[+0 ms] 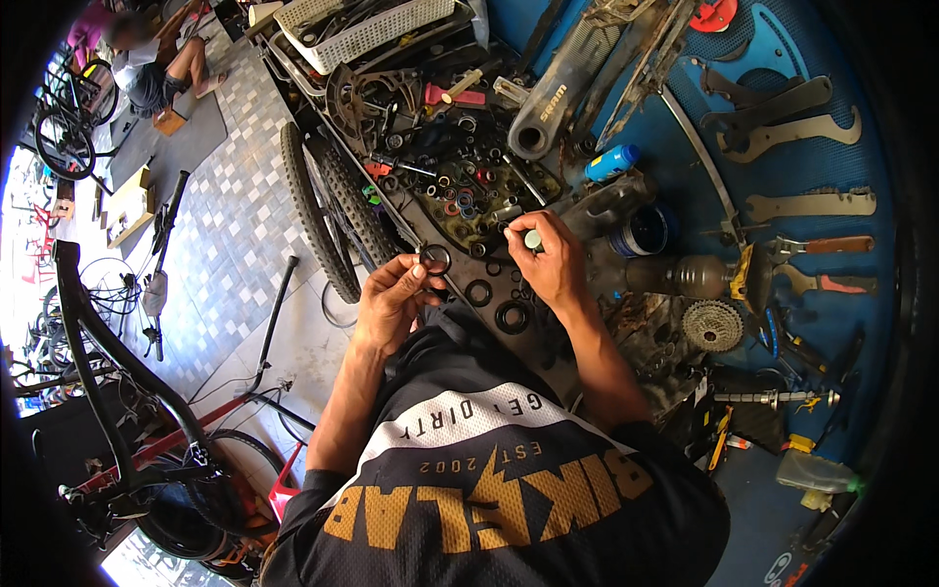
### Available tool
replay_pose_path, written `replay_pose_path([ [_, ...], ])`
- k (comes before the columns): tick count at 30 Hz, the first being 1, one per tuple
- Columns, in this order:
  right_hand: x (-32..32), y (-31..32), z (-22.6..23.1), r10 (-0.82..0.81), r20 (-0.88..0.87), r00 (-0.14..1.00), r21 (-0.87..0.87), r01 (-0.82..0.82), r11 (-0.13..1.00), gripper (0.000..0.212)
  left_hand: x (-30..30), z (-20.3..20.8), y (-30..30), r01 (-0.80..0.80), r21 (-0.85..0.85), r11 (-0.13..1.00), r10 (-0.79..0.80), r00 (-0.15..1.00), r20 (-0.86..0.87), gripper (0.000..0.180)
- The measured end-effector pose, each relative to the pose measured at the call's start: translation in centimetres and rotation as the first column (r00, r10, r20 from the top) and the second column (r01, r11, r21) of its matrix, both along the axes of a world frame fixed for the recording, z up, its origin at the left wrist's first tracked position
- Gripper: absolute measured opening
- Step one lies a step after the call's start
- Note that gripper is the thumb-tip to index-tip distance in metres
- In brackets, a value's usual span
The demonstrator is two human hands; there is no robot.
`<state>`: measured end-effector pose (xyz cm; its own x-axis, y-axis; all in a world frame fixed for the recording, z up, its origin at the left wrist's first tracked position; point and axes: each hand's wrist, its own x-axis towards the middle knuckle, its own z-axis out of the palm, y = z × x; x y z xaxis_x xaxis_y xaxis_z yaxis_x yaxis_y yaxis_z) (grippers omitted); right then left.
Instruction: The person repeatedly applies lubricant from a small tube to several small circular metal parts on a workbench. They pick up each part, apply the lubricant, and place it back down, continuing this cycle throughout the clip.
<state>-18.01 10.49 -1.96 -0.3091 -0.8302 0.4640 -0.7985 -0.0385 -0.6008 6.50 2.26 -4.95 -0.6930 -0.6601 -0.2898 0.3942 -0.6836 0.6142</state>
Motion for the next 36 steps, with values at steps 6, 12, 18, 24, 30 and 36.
replay_pose_path([
  [6,4.2,0.2,4.0,0.265,-0.146,0.953,-0.104,-0.281,0.954,0.027,-0.4,0.6,0.1,0.026,0.005,1.0,-0.025,0.995,-0.101,0.018],
  [12,4.7,0.3,4.2,0.333,-0.287,0.898,-0.043,-0.359,0.932,0.029,-0.3,0.9,0.1,0.019,-0.057,0.998,-0.024,0.996,-0.091,0.019],
  [18,4.6,0.5,4.5,0.317,-0.262,0.912,-0.031,-0.336,0.941,0.028,-0.3,0.9,0.2,0.019,-0.09,0.996,-0.025,0.998,-0.066,0.019],
  [24,2.4,-0.2,3.4,0.046,-0.106,0.993,-0.191,-0.066,0.979,0.019,-0.2,0.6,-0.1,-0.015,-0.057,0.998,0.014,1.0,-0.018,0.016],
  [30,-1.2,0.2,-2.0,-0.161,-0.161,0.974,0.028,0.167,0.986,0.015,0.2,0.5,-0.2,-0.031,-0.061,0.998,0.032,0.999,0.028,0.017],
  [36,-0.3,2.0,-7.3,0.045,-0.281,0.959,0.151,-0.002,0.989,0.014,0.2,0.4,-0.2,-0.035,-0.067,0.997,0.039,0.998,0.059,0.018],
])
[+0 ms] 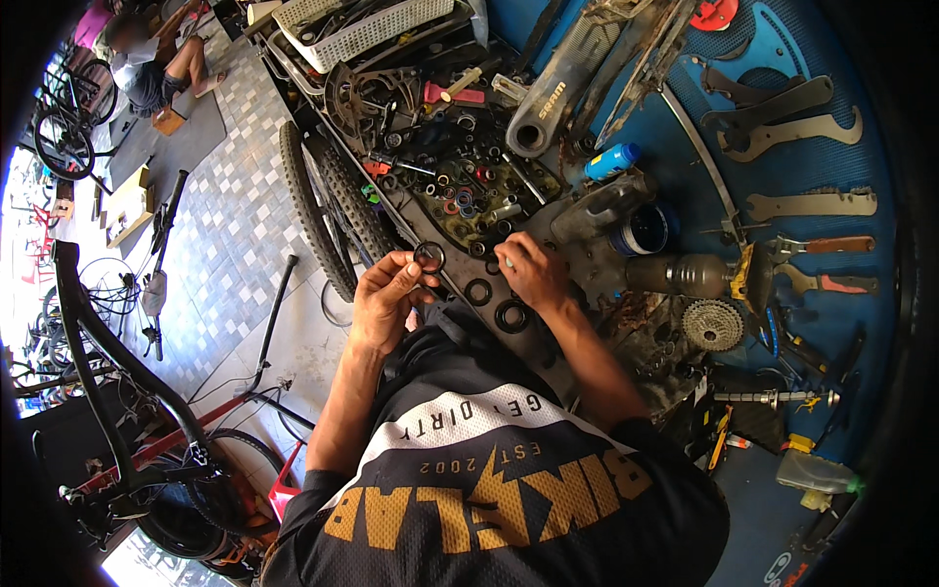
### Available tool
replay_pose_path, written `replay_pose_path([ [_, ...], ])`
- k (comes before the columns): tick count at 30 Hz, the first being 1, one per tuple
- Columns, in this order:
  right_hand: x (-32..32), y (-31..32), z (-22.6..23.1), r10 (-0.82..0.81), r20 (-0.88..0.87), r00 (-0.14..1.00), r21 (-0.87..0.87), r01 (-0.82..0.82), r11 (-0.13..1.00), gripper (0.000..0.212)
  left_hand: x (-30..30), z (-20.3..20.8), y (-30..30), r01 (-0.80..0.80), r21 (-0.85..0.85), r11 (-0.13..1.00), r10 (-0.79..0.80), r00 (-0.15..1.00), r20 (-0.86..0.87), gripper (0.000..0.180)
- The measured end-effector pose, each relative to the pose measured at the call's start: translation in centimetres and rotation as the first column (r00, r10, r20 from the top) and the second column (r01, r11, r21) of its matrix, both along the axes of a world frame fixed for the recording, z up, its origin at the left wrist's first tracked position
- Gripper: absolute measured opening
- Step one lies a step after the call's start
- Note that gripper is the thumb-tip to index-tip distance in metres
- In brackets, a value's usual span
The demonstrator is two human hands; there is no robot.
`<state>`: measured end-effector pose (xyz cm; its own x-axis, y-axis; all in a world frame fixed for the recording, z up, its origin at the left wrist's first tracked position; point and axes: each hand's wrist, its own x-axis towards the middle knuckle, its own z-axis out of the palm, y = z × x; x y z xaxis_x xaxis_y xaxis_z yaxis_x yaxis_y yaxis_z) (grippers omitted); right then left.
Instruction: The person repeatedly applies lubricant from a small tube to several small circular metal parts on a workbench. They pick up each part, apply the lubricant, and place it back down, continuing this cycle throughout the clip.
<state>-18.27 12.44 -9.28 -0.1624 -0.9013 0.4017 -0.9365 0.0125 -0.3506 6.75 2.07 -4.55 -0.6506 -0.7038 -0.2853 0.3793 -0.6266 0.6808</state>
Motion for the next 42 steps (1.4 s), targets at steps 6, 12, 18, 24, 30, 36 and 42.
replay_pose_path([
  [6,-0.1,0.2,-1.0,0.036,0.06,0.998,0.049,-0.039,0.998,0.015,-0.1,-0.2,0.0,0.008,0.002,1.0,-0.008,1.0,0.008,0.02],
  [12,-1.3,-0.1,-0.4,-0.118,0.113,0.987,0.119,0.105,0.987,0.018,0.0,-0.3,0.1,0.006,0.0,1.0,-0.006,1.0,0.013,0.021],
  [18,-1.5,-0.9,-0.2,-0.18,-0.003,0.984,0.212,0.177,0.961,0.015,0.1,-0.2,0.0,0.012,0.0,1.0,-0.012,1.0,0.023,0.02],
  [24,-1.5,-1.5,3.4,-0.112,0.362,0.925,-0.062,0.144,0.988,0.011,-0.2,-0.2,0.2,0.016,0.01,1.0,-0.016,1.0,0.014,0.019],
  [30,0.6,-1.0,10.2,-0.228,0.957,0.178,0.244,-0.072,0.967,0.016,-0.8,0.1,0.2,0.04,-0.025,0.999,-0.04,0.999,0.007,0.018],
  [36,2.5,-1.8,12.9,-0.214,0.966,0.148,0.239,-0.173,0.956,0.016,-1.3,0.8,0.3,0.062,-0.046,0.997,-0.063,0.998,-0.011,0.017],
  [42,3.1,-2.0,13.1,-0.167,0.959,0.229,0.223,-0.247,0.943,0.018,-1.3,1.0,0.3,0.074,-0.056,0.996,-0.076,0.997,-0.025,0.018],
])
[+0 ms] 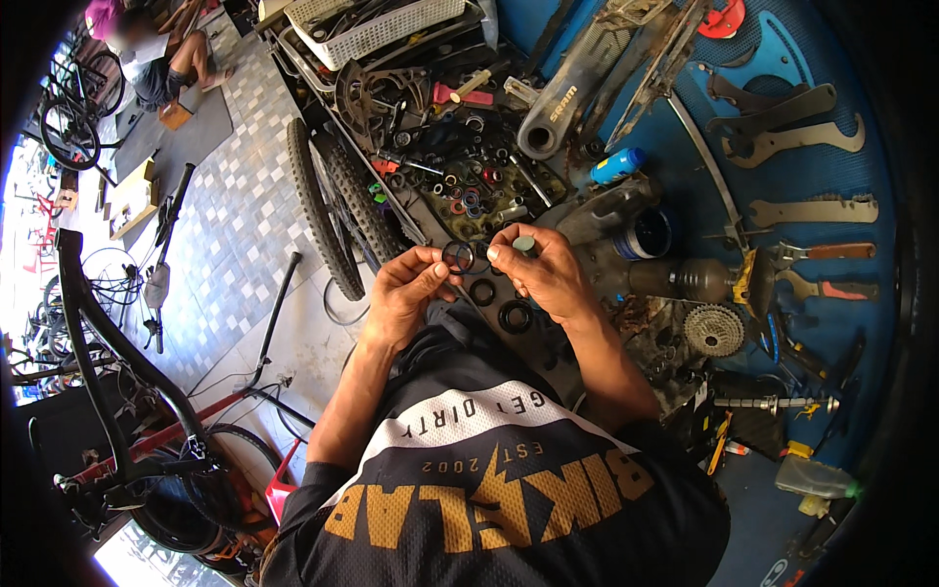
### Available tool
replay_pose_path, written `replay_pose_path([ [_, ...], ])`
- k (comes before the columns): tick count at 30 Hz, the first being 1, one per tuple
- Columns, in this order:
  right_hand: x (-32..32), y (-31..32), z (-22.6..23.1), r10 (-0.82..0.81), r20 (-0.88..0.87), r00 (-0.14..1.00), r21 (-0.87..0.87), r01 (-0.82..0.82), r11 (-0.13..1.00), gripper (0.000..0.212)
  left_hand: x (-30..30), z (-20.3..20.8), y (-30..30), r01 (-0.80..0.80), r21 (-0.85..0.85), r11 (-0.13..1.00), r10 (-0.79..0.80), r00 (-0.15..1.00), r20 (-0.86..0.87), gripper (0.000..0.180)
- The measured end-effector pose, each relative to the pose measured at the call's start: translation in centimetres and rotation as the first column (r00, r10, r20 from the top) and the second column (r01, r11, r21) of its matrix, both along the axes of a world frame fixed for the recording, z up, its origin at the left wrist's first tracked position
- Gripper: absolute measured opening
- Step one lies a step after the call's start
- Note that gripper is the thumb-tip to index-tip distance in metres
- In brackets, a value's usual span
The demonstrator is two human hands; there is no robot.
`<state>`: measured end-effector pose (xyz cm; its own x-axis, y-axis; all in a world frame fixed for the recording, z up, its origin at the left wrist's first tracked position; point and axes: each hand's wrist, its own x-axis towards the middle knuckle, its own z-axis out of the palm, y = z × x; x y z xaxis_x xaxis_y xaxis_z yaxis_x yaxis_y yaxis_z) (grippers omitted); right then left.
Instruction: The person repeatedly applies lubricant from a small tube to several small circular metal parts on a workbench. They pick up each part, apply the lubricant, and place it back down, continuing this cycle throughout the clip.
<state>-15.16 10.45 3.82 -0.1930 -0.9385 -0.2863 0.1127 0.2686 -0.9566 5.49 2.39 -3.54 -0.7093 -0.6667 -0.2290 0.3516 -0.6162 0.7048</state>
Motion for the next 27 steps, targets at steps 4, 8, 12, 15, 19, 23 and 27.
replay_pose_path([
  [4,0.7,0.0,0.0,-0.084,-0.233,0.969,-0.206,0.035,0.978,0.013,0.0,0.0,0.0,0.007,-0.01,1.0,-0.007,1.0,0.0,0.019],
  [8,1.2,-0.4,-0.3,-0.478,-0.763,0.436,-0.611,-0.243,0.753,0.027,0.0,0.2,0.0,0.009,-0.006,1.0,-0.009,1.0,-0.01,0.021],
  [12,1.4,0.1,-0.6,-0.393,-0.872,0.292,-0.489,-0.456,0.744,0.027,0.0,0.3,-0.1,0.031,0.004,1.0,-0.03,0.999,-0.043,0.02],
  [15,1.4,0.6,-0.7,-0.339,-0.897,0.285,-0.441,-0.505,0.742,0.026,0.1,0.1,-0.1,0.039,-0.014,0.999,-0.04,0.998,-0.054,0.021],
  [19,1.1,0.8,-0.7,-0.319,-0.901,0.293,-0.431,-0.527,0.733,0.025,0.0,-0.1,0.0,0.05,-0.021,0.999,-0.051,0.996,-0.07,0.021],
  [23,1.1,0.7,-0.7,-0.328,-0.901,0.284,-0.433,-0.526,0.732,0.024,0.0,-0.1,0.0,0.05,-0.023,0.998,-0.052,0.996,-0.078,0.02],
  [27,0.9,0.6,-0.7,-0.399,-0.87,0.291,-0.493,-0.483,0.723,0.023,-0.1,-0.1,0.0,0.036,-0.034,0.999,-0.038,0.998,-0.044,0.021],
])
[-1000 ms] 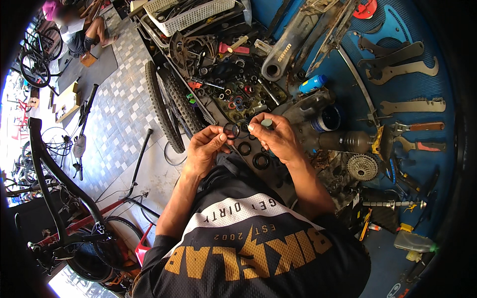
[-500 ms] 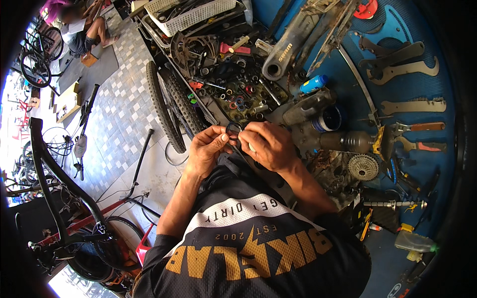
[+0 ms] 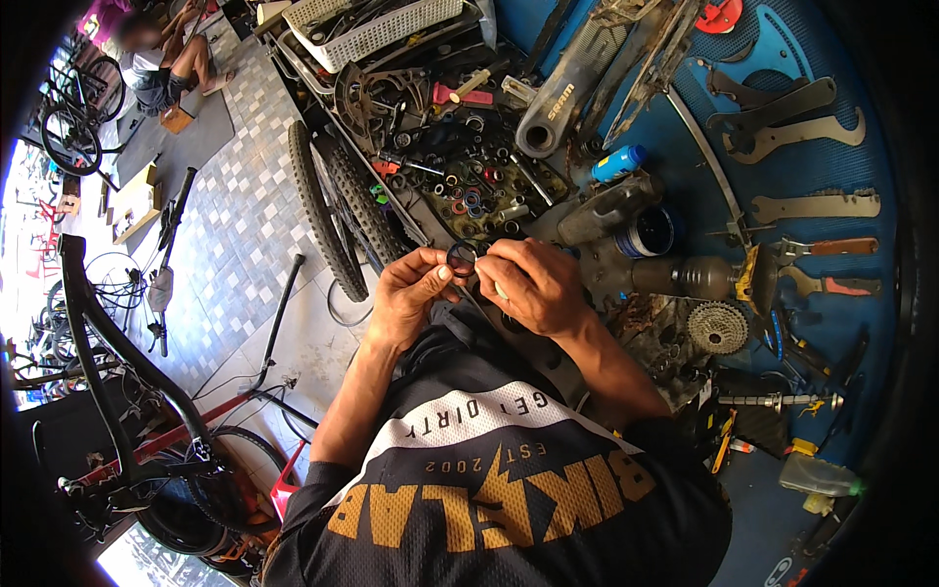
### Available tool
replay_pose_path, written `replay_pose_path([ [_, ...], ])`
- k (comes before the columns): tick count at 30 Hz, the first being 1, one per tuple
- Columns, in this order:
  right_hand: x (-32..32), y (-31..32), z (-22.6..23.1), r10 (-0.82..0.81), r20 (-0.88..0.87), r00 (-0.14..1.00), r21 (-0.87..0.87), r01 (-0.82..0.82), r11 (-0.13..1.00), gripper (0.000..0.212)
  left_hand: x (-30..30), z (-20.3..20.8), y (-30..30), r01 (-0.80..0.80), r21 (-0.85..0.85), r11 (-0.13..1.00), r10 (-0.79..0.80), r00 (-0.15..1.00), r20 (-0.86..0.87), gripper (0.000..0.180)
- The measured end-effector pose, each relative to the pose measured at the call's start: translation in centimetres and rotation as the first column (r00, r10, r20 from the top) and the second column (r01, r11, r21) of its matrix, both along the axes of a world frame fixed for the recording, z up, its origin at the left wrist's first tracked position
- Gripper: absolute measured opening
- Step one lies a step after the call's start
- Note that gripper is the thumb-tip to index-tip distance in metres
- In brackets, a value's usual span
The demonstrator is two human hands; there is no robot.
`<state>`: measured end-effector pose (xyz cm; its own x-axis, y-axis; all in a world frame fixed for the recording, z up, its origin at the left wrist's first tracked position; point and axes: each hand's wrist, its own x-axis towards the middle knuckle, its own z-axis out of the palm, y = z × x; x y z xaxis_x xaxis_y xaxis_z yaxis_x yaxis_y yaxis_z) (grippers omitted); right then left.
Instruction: The person repeatedly applies lubricant from a small tube to several small circular metal parts on a workbench. They pick up each part, apply the lubricant, and place it back down, continuing this cycle throughout the clip.
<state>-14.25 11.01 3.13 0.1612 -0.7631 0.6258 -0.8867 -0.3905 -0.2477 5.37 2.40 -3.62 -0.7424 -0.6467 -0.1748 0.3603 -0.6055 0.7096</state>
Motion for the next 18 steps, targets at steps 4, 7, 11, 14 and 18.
replay_pose_path([
  [4,-0.26,0.23,0.04,0.048,-0.033,0.998,0.011,-0.048,0.999,0.023,-0.1,0.07,0.09,-0.019,0.013,1.0,0.019,1.0,-0.002,0.022],
  [7,-0.05,0.24,0.0,0.069,-0.054,0.996,0.028,-0.067,0.997,0.022,-0.13,0.08,0.13,-0.017,0.024,1.0,0.017,1.0,-0.007,0.022],
  [11,0.16,0.2,0.17,0.068,-0.054,0.996,0.07,-0.064,0.995,0.019,-0.06,0.12,0.15,-0.023,0.032,0.999,0.023,1.0,-0.014,0.021],
  [14,0.18,0.2,0.32,0.074,-0.068,0.995,0.09,-0.068,0.994,0.018,0.06,0.24,0.06,-0.012,0.036,0.999,0.013,1.0,-0.019,0.02],
  [18,0.17,0.07,0.31,0.084,-0.088,0.993,0.106,-0.074,0.992,0.018,0.08,0.36,0.05,-0.028,0.031,0.999,0.027,0.999,0.017,0.019],
])
